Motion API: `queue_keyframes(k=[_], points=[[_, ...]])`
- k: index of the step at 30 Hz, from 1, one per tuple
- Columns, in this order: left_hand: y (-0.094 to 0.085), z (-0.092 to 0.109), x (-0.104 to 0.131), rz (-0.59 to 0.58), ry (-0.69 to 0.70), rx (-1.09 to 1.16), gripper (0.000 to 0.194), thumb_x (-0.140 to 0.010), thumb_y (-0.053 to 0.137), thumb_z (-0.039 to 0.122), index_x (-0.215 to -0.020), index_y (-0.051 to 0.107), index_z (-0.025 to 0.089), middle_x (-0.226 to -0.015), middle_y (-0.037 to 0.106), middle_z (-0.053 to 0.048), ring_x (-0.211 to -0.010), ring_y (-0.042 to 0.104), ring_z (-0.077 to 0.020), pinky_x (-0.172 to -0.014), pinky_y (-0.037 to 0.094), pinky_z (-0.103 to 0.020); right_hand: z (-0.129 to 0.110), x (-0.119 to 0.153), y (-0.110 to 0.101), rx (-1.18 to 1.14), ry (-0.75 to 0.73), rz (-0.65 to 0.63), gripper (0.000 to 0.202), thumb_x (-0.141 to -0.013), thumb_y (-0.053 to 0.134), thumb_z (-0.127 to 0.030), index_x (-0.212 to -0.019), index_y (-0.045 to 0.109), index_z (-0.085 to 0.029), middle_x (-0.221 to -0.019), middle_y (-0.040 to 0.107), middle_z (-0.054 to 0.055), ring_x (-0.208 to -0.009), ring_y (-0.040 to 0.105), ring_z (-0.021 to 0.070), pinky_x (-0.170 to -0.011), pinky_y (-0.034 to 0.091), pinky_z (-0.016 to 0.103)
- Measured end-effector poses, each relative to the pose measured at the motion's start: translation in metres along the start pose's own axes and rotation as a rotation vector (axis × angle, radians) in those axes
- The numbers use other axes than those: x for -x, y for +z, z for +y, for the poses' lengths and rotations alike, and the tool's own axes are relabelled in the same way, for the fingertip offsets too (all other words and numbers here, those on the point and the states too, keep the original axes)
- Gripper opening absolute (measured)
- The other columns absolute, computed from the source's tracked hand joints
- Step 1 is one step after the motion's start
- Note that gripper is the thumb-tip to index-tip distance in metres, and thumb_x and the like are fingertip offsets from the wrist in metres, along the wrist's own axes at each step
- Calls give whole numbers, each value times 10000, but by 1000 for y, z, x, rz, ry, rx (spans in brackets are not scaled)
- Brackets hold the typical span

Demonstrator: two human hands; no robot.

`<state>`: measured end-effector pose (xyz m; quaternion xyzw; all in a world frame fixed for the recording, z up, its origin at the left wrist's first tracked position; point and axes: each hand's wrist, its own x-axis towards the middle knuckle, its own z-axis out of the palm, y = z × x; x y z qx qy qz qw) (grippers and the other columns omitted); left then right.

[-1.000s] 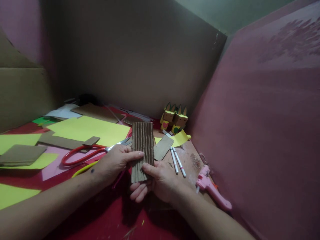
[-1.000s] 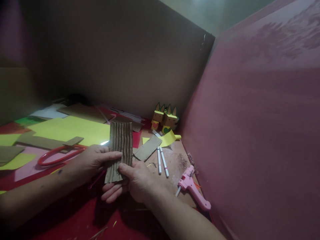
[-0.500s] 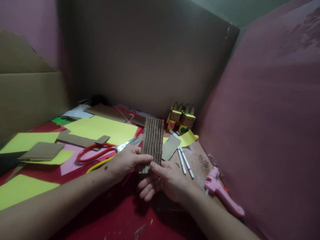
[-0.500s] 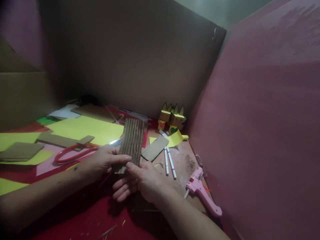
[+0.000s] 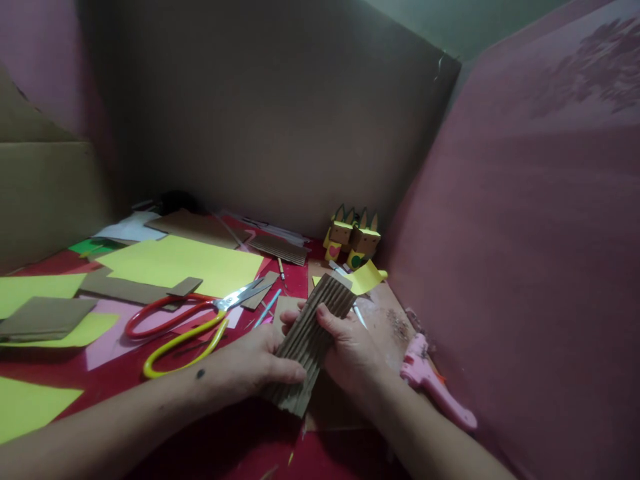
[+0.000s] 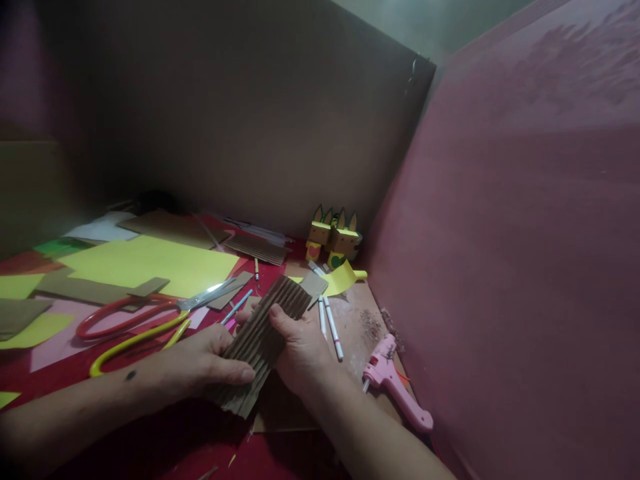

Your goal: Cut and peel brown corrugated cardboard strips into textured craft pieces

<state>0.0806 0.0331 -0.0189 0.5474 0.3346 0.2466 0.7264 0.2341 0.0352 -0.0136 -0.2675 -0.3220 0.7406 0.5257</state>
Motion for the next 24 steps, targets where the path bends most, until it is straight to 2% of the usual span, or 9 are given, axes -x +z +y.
queue_keyframes(k=[4,6,10,12,16,19,24], points=[[9,7,5,-9,-19,39,182,-568,771,295,-603,672,147,-569,618,6,-518,535,-119,-506,377,-222,-10,2,4,11,-85,-20,395,-609,836,-197,-968,675,-160,-876,768,82,-836,731,255,-833,571,455],[12,8,6,-4,-27,47,170,-561,775,285,-609,677,154,-574,626,12,-527,546,-122,-524,401,-229,-14,3,6,47,-69,11,359,-605,821,-160,-936,680,-144,-869,770,93,-772,734,234,-793,585,416],[17,8,7,2,-80,58,208,-545,786,313,-637,689,153,-595,650,0,-545,578,-146,-561,446,-261,-14,2,5,28,-49,55,282,-616,795,-158,-870,675,-131,-699,747,69,-696,732,252,-777,589,462],[18,9,7,11,-92,37,240,-554,786,345,-648,689,146,-605,651,-9,-553,573,-148,-566,439,-261,-11,2,4,22,-41,62,294,-613,796,-159,-876,668,-128,-688,741,66,-709,734,261,-805,579,485],[14,12,9,137,-15,-63,313,-655,734,454,-642,677,147,-586,614,2,-527,506,-117,-520,368,-236,-7,3,3,36,-38,12,362,-623,806,-181,-949,655,-137,-817,759,81,-824,732,262,-866,557,474],[12,13,9,219,33,-81,334,-663,708,477,-595,657,154,-566,594,11,-509,473,-110,-497,328,-236,-2,5,5,57,-28,-23,382,-618,804,-178,-972,668,-138,-864,758,88,-911,718,271,-900,540,454],[17,13,7,248,35,-107,312,-622,698,453,-520,622,168,-518,549,28,-491,442,-110,-494,307,-241,5,6,10,74,-4,83,296,-581,791,-217,-847,701,-123,-648,712,75,-787,728,302,-831,557,479]])
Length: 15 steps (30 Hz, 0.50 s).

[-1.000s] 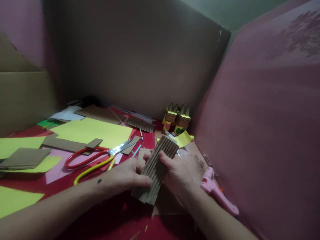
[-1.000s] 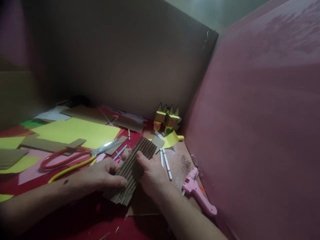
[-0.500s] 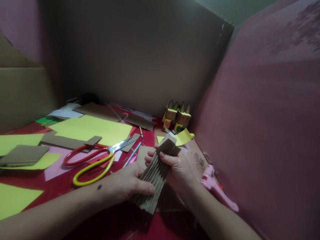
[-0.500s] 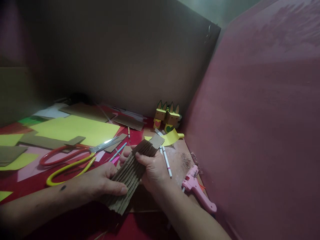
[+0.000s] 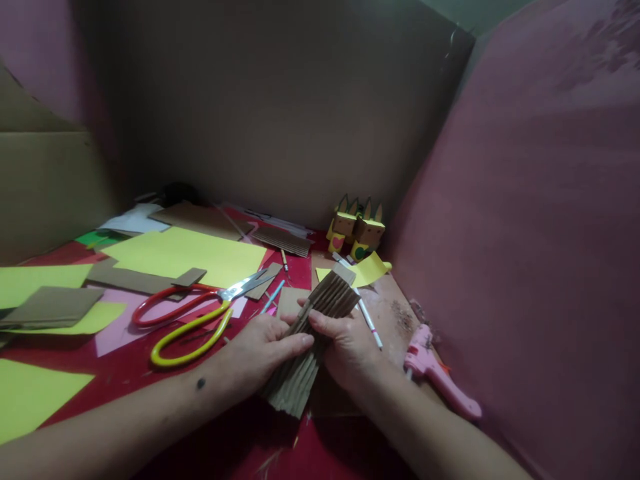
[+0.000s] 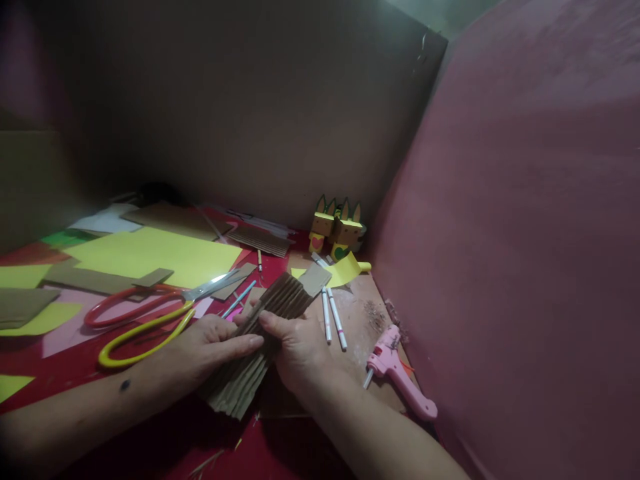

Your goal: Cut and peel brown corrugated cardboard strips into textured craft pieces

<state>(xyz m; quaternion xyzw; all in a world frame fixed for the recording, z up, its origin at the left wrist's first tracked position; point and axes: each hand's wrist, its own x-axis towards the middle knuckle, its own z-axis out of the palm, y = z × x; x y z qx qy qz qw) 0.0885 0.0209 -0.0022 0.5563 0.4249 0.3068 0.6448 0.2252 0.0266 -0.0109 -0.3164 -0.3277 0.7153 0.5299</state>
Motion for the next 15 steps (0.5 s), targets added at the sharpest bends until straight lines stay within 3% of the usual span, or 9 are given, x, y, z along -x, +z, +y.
queue_keyframes(k=[4,8,12,15], points=[[-1,-1,1,46,-23,-45,345,-651,682,483,-527,629,166,-511,539,21,-480,431,-110,-475,286,-240,-1,-2,-1,-3,13,-35,320,-576,815,-245,-850,697,-129,-663,713,74,-831,722,300,-830,558,463],[-5,-3,0,24,-40,-72,373,-683,661,514,-567,646,160,-533,559,5,-486,458,-120,-464,291,-240,-10,-8,-9,-24,-75,-63,293,-686,800,-340,-870,667,-154,-747,734,85,-907,713,287,-834,559,465],[-5,-5,-2,-18,-57,-90,413,-674,678,550,-597,654,145,-547,554,5,-504,459,-118,-485,309,-236,-16,-14,-14,-58,-83,17,334,-606,851,-298,-817,637,-153,-731,733,94,-919,708,319,-806,569,498],[-6,-6,-2,9,-65,-69,427,-664,700,562,-607,659,142,-539,547,9,-499,449,-113,-472,295,-231,-14,-12,-12,-44,-35,-7,349,-603,850,-331,-811,638,-148,-726,728,103,-903,712,331,-791,574,506]])
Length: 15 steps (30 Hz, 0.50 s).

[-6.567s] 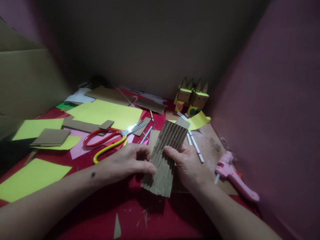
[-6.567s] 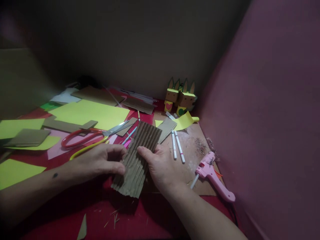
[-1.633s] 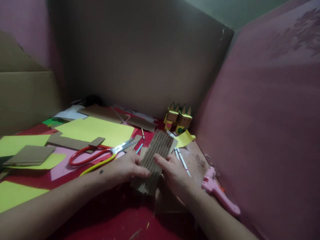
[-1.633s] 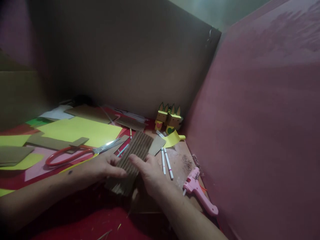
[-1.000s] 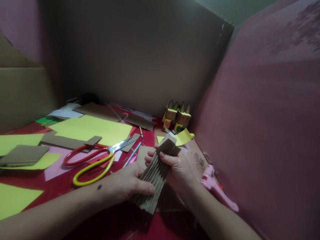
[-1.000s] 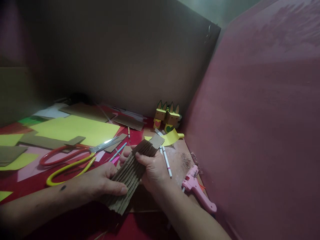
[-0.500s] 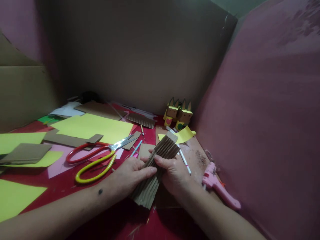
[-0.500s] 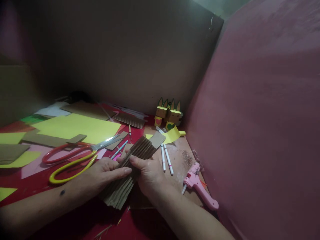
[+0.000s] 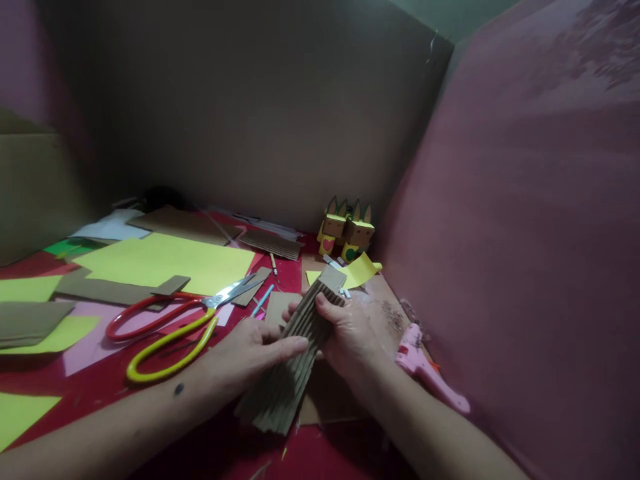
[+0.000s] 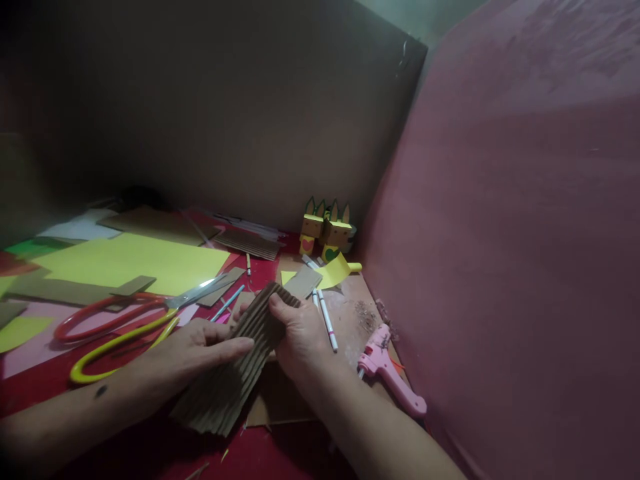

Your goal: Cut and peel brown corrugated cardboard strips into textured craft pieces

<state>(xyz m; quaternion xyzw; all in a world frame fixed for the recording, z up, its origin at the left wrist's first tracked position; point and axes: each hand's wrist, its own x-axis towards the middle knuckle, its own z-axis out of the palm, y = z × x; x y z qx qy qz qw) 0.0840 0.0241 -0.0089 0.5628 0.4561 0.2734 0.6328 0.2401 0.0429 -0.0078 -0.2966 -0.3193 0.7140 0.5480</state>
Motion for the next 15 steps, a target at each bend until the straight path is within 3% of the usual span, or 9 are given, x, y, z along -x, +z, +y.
queue_keyframes(k=[4,11,15], points=[[-2,0,2,-22,25,35,431,-686,683,565,-619,685,139,-570,610,-24,-511,494,-130,-474,326,-238,1,6,6,35,13,-87,334,-614,840,-358,-776,642,-144,-745,729,112,-911,709,323,-808,575,478],[-2,-5,-2,-47,50,14,434,-669,691,574,-582,640,151,-558,595,-9,-510,492,-128,-479,333,-235,6,2,2,-28,32,-20,309,-610,843,-328,-775,659,-142,-756,735,108,-903,705,301,-802,566,448],[-5,3,3,58,95,-24,462,-731,647,589,-620,671,141,-587,634,-30,-527,524,-139,-487,367,-239,10,7,5,21,43,-116,364,-711,779,-424,-907,687,-132,-817,736,104,-835,703,258,-775,557,396]])
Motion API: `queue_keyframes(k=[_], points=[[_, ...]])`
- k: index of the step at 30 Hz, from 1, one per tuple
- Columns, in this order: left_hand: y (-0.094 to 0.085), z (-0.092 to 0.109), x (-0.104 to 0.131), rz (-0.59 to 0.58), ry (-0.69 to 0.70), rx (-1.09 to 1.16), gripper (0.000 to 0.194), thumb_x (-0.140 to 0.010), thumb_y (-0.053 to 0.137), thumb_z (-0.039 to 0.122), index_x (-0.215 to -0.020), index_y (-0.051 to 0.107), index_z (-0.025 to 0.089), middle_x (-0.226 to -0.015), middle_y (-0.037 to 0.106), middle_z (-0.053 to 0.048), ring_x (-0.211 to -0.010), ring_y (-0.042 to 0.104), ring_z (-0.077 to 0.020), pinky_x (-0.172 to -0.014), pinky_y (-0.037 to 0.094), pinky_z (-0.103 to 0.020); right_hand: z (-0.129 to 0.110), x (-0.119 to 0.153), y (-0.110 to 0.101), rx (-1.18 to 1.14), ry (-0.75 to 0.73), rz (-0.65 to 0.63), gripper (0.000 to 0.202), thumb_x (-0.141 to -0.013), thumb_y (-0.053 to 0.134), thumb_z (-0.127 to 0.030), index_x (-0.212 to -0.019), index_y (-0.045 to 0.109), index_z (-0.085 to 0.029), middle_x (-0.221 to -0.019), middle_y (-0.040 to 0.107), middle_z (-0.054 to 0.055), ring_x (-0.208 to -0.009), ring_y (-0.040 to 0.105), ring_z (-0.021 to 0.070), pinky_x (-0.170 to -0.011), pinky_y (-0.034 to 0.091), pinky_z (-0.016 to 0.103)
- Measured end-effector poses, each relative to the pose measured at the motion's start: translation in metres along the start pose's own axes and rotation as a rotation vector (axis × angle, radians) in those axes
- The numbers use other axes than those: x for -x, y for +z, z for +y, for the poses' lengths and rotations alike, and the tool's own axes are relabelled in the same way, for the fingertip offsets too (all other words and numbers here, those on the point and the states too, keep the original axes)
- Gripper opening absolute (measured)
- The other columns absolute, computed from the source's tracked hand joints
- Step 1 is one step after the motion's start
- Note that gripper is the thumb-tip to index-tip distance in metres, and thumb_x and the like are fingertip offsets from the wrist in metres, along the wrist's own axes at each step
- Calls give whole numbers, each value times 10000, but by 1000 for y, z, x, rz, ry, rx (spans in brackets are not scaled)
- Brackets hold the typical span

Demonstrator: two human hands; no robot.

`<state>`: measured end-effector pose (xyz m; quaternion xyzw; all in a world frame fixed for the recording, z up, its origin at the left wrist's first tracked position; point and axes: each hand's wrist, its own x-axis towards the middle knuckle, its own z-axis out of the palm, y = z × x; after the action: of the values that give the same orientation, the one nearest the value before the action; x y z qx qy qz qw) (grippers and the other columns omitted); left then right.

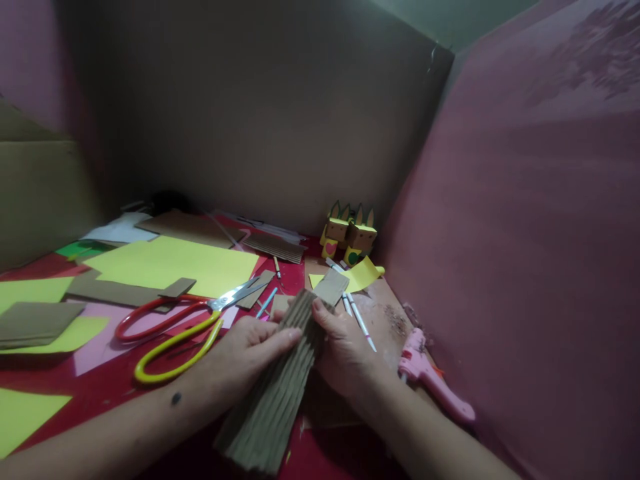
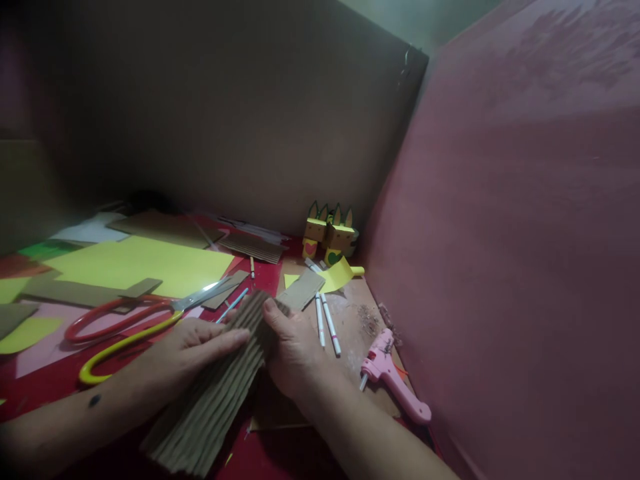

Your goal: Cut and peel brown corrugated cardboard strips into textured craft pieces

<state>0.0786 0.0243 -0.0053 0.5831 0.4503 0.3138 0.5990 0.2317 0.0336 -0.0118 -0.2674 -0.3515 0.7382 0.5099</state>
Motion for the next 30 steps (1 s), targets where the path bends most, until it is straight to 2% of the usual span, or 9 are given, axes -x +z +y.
queue_keyframes(k=[3,6,11,15,20,23,25,27,30], points=[[-4,9,3,164,44,56,445,-764,627,575,-738,708,138,-667,706,-65,-591,616,-195,-535,462,-277,2,6,3,109,28,-90,427,-705,788,-419,-1012,687,-140,-849,726,76,-743,679,196,-684,533,305],[-5,15,4,235,24,141,418,-763,640,545,-845,716,143,-689,728,-63,-598,653,-220,-533,504,-300,7,10,1,307,139,-50,389,-686,798,-416,-934,705,-131,-751,695,44,-598,613,134,-570,473,244],[-9,19,1,196,44,262,385,-679,735,520,-773,714,147,-704,736,-60,-679,687,-235,-611,547,-314,9,11,-4,385,195,19,305,-679,784,-409,-726,679,-126,-620,635,14,-523,540,113,-589,452,270],[-16,18,-4,254,64,319,323,-610,809,440,-616,667,150,-648,720,-53,-625,654,-193,-593,524,-284,8,13,-2,344,243,11,318,-598,829,-388,-665,648,-134,-605,626,10,-522,543,116,-558,422,260],[-16,10,-6,263,65,335,286,-675,779,415,-664,681,146,-633,718,-49,-540,611,-155,-518,481,-260,6,11,-4,361,188,-23,351,-652,811,-437,-701,667,-121,-601,632,13,-509,529,99,-526,369,232],[-12,6,-5,170,59,269,319,-713,752,441,-662,682,134,-616,706,-53,-533,612,-156,-513,475,-260,3,8,-6,336,112,3,357,-687,782,-468,-746,695,-127,-625,659,17,-500,528,102,-528,375,234],[-11,6,-4,112,65,276,311,-707,762,436,-692,685,135,-661,720,-57,-589,646,-176,-576,512,-284,2,7,-6,326,78,16,347,-698,769,-464,-771,711,-129,-652,678,26,-522,553,121,-568,405,258],[-11,7,-5,119,61,328,290,-678,790,410,-718,682,144,-685,726,-52,-633,668,-195,-633,539,-312,3,9,-4,316,79,13,336,-691,775,-444,-787,722,-126,-675,690,35,-568,587,144,-620,429,281],[-13,8,-5,185,30,366,274,-634,825,362,-680,668,143,-628,705,-41,-619,671,-206,-616,541,-316,6,12,-1,315,117,-13,323,-688,781,-428,-777,725,-122,-673,685,35,-618,606,153,-681,447,294]])
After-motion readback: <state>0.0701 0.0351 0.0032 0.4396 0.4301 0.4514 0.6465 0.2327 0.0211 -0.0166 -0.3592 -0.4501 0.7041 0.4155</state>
